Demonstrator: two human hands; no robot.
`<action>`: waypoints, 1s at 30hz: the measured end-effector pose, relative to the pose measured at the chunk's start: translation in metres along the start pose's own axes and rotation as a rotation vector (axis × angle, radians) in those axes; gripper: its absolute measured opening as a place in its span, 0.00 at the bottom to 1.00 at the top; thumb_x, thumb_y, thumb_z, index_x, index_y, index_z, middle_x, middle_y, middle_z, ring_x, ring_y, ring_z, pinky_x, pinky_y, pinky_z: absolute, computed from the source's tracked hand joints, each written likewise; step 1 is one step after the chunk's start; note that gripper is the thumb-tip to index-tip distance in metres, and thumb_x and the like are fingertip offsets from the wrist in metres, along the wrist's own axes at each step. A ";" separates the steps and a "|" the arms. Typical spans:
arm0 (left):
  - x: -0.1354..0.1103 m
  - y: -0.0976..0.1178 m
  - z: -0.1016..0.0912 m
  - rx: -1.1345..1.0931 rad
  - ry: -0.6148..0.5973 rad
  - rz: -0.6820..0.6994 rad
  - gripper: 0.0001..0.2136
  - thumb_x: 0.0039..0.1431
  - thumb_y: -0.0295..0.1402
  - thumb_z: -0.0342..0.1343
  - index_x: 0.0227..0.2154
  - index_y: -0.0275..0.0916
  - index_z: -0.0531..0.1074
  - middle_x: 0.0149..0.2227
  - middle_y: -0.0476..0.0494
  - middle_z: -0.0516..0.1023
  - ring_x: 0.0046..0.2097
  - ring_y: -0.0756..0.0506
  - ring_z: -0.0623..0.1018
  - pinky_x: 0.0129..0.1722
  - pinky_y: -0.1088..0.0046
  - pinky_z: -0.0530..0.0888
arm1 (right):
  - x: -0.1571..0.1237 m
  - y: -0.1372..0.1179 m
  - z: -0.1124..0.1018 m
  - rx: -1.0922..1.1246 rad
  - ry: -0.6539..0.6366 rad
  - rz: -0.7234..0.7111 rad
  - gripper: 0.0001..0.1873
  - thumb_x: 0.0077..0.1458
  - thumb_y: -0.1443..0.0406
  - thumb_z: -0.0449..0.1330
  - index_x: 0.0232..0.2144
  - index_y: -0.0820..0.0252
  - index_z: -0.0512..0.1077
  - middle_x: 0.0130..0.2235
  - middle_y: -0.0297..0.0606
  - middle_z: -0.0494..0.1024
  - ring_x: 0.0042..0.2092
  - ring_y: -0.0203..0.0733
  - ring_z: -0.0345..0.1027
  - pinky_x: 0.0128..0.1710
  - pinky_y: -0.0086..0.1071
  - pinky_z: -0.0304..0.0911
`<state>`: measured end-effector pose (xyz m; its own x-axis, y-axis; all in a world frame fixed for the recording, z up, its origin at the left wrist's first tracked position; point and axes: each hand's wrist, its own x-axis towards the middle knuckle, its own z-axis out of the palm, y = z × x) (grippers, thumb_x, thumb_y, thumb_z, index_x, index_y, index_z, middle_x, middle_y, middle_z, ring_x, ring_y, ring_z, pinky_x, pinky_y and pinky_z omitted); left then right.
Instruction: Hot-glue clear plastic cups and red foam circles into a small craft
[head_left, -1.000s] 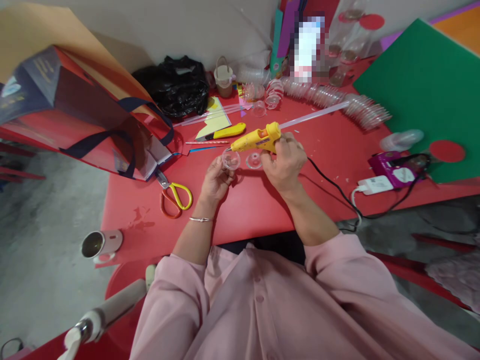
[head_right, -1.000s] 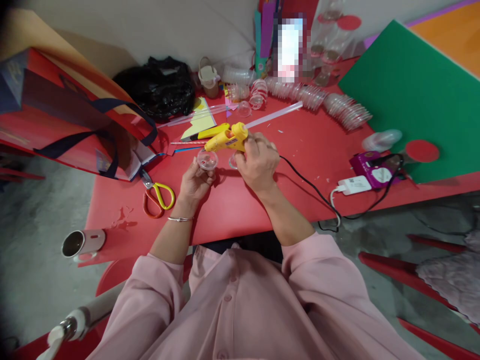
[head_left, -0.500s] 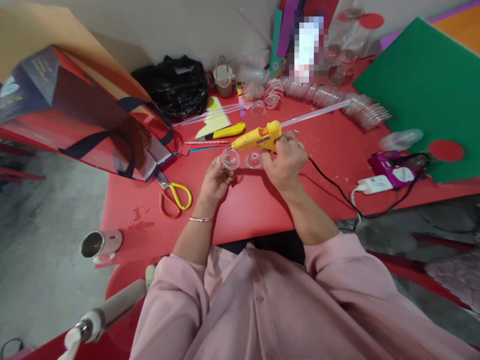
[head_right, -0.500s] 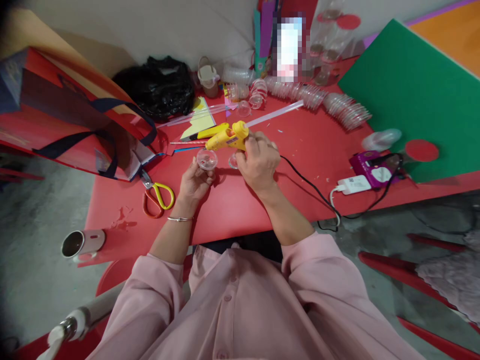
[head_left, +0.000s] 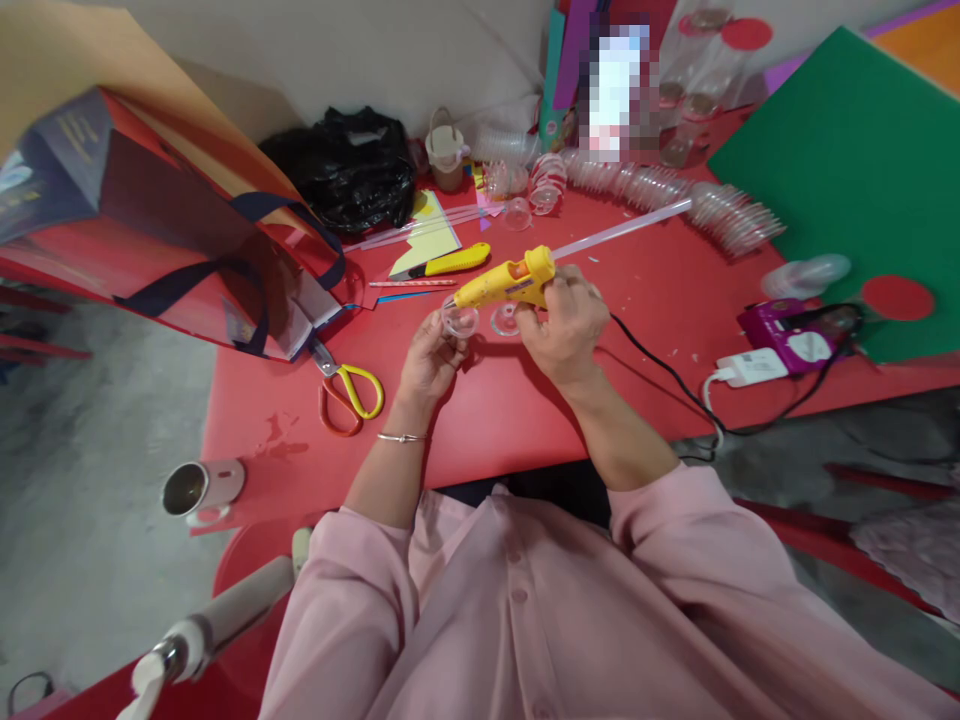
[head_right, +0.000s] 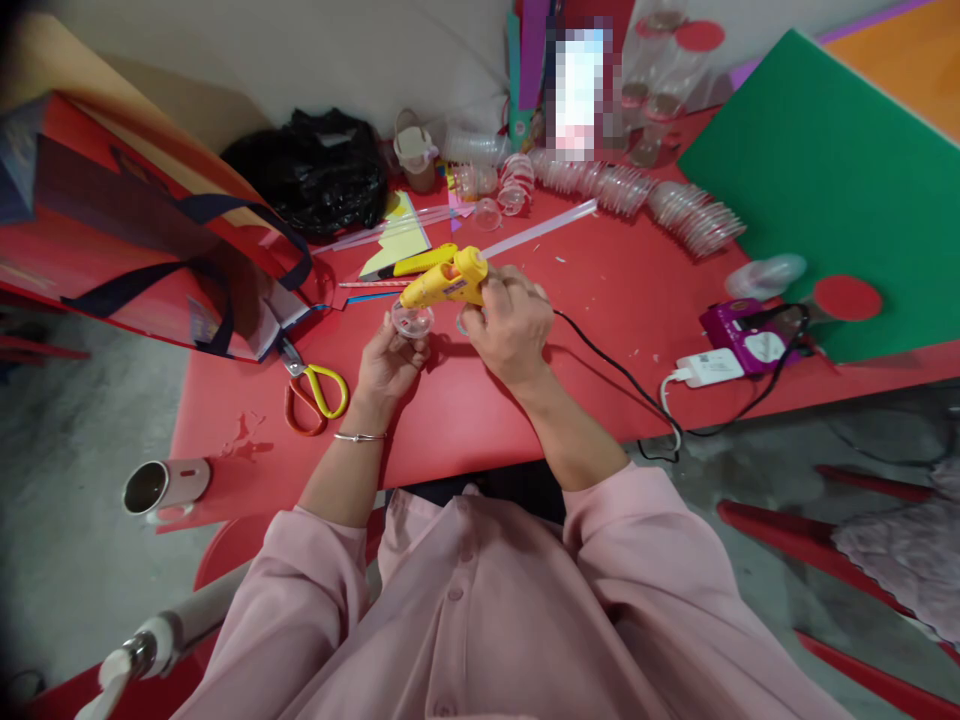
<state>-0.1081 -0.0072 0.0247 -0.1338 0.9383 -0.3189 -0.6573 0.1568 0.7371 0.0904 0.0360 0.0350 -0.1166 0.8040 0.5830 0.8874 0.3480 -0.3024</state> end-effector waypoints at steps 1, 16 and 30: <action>0.000 0.000 0.000 0.000 0.008 0.000 0.15 0.62 0.47 0.72 0.38 0.41 0.81 0.33 0.47 0.85 0.25 0.53 0.76 0.24 0.78 0.72 | 0.000 0.000 0.000 0.005 -0.002 -0.001 0.18 0.67 0.63 0.53 0.53 0.61 0.76 0.49 0.53 0.81 0.54 0.59 0.75 0.54 0.51 0.69; 0.016 0.000 -0.015 0.192 0.063 0.417 0.21 0.55 0.45 0.76 0.48 0.47 0.81 0.39 0.48 0.83 0.32 0.52 0.79 0.27 0.77 0.72 | 0.031 0.045 -0.013 0.046 -0.215 0.396 0.27 0.65 0.57 0.60 0.60 0.66 0.72 0.54 0.59 0.77 0.59 0.63 0.72 0.58 0.54 0.69; 0.029 0.006 -0.034 0.491 0.275 0.857 0.17 0.53 0.40 0.76 0.44 0.43 0.80 0.42 0.46 0.82 0.41 0.49 0.80 0.39 0.74 0.81 | 0.026 0.086 -0.026 -0.053 -0.141 0.640 0.24 0.70 0.54 0.61 0.56 0.68 0.77 0.56 0.67 0.78 0.61 0.63 0.67 0.57 0.54 0.61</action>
<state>-0.1411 0.0109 -0.0005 -0.6214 0.7011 0.3498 0.1073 -0.3661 0.9244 0.1755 0.0740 0.0441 0.3878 0.9010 0.1947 0.8211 -0.2417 -0.5170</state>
